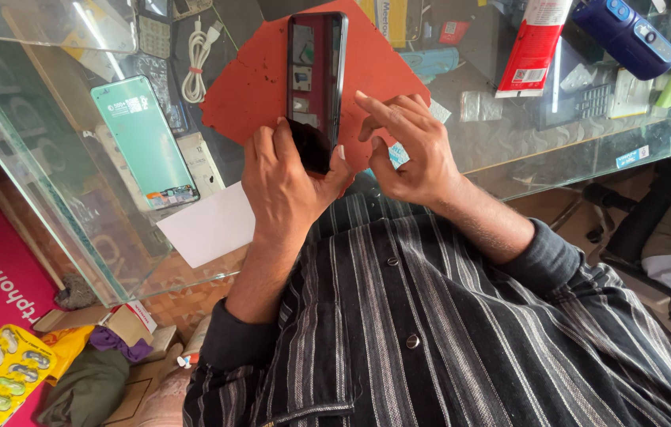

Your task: The person peels the old printed back cover off a smartphone, then squeezes adhesive from a tube onto the phone's rear frame and spreads it. They align a new printed back cover over the phone and press it down, then pick up the adhesive tube again.

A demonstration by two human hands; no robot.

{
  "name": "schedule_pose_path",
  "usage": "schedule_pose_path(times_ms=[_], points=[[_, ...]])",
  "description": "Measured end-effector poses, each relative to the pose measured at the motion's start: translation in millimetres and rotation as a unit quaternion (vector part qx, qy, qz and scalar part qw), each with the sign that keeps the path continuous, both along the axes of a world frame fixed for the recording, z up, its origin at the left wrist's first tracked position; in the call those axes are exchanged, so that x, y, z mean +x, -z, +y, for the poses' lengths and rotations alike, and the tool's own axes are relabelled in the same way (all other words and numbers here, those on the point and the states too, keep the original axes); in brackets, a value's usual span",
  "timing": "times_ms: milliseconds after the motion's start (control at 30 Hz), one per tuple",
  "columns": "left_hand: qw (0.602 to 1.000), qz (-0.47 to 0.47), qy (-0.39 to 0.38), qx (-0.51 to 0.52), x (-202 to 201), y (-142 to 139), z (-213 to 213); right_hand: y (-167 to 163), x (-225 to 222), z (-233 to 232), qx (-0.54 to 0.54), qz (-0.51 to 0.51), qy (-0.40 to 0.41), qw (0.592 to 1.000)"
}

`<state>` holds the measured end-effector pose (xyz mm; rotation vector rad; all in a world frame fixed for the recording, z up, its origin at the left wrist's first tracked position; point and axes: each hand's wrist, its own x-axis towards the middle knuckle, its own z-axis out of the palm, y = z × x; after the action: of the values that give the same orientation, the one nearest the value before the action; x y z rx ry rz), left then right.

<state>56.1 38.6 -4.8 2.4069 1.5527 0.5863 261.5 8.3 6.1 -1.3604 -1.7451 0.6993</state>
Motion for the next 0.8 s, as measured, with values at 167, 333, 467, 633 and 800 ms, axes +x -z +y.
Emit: schedule_pose_path(times_ms=[167,333,467,633,800], points=[[1.000,-0.003,0.002,0.004,0,1,1,1,0,-1,0.014,-0.027,-0.016,0.999],[1.000,0.003,-0.004,0.001,1,0,0,4,-2,-4,0.003,0.004,0.017,1.000],[0.999,0.012,-0.027,0.013,6,-1,-2,9,13,-5,-0.001,0.051,0.077,0.996],[0.998,0.044,-0.039,0.035,13,1,-5,14,21,-13,-0.014,-0.046,0.077,0.996],[0.997,0.049,-0.053,0.029,14,4,-7,20,18,-18,0.023,-0.102,0.048,0.993]])
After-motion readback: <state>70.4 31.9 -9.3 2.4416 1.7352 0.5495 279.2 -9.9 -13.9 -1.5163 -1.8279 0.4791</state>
